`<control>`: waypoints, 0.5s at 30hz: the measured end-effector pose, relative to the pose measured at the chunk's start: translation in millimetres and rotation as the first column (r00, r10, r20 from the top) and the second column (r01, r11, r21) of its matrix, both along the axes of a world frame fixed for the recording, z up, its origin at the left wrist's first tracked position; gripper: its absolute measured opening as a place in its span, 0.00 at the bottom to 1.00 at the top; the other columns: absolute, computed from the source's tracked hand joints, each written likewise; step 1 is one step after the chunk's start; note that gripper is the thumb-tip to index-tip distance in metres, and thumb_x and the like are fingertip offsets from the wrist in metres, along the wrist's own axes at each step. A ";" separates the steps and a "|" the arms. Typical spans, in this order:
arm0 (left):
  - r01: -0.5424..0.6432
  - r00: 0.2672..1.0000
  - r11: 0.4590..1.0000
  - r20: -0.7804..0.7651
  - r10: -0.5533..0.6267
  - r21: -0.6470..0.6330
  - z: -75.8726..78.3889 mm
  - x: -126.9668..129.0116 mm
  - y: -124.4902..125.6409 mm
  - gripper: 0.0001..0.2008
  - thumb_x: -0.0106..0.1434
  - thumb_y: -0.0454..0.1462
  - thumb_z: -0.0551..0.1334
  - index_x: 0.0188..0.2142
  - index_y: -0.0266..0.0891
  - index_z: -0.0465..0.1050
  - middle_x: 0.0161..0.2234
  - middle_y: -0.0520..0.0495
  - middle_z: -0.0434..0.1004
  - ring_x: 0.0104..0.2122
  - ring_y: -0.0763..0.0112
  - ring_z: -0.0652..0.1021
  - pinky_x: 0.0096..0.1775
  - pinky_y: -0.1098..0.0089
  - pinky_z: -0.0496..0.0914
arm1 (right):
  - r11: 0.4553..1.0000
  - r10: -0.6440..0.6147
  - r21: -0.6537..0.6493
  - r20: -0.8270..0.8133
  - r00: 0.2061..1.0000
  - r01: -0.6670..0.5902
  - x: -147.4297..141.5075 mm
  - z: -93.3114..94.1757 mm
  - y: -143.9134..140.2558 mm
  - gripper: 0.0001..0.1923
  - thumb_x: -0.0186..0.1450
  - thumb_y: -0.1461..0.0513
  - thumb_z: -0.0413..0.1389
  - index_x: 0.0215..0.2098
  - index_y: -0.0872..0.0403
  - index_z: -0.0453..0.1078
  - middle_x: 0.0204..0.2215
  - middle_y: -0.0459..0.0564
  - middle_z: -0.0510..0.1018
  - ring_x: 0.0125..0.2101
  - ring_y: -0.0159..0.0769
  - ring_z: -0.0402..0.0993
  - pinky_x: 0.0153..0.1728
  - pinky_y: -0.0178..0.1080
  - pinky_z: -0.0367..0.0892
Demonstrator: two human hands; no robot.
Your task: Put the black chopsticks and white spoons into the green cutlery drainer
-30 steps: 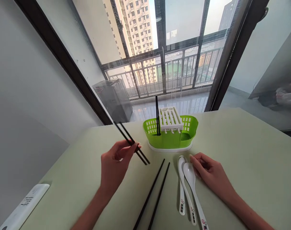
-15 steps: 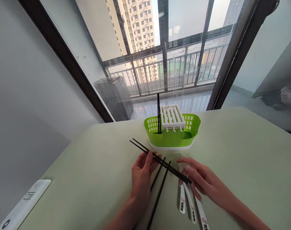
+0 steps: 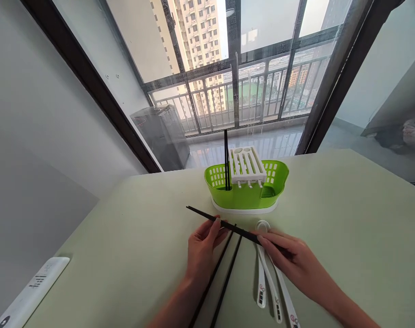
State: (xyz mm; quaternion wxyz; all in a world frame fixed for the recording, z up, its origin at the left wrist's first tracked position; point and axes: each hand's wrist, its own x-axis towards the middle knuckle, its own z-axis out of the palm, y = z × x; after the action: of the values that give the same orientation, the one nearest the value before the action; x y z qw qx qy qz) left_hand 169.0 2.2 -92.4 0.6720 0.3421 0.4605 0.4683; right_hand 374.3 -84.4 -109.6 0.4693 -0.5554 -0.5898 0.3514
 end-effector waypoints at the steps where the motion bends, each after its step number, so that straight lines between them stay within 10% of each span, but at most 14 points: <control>1: 0.007 1.000 1.000 0.005 -0.007 0.001 0.2 0.2 0.1 0.23 0.52 0.47 0.79 0.43 0.36 0.86 0.41 0.41 0.88 0.41 0.62 0.87 0.50 0.67 0.81 | 1.000 -0.005 -0.002 0.008 1.000 0.005 -0.4 -0.7 -0.5 0.20 0.75 0.49 0.52 0.53 0.46 0.81 0.47 0.53 0.81 0.43 0.42 0.76 0.48 0.40 0.71; 15: 0.069 0.998 0.998 -0.002 -0.069 0.008 2.0 -1.9 2.7 0.19 0.53 0.47 0.79 0.38 0.36 0.86 0.38 0.41 0.88 0.37 0.65 0.87 0.45 0.69 0.81 | 1.000 -0.005 0.019 0.026 1.000 0.005 0.1 -2.2 -2.0 0.19 0.75 0.50 0.52 0.54 0.47 0.81 0.42 0.52 0.82 0.40 0.40 0.77 0.40 0.38 0.72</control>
State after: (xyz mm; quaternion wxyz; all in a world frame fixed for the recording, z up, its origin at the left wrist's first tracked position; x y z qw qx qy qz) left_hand 167.1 4.9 -90.4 0.6862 0.3609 0.4470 0.4462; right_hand 374.4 -86.3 -111.8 0.4676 -0.5569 -0.5977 0.3375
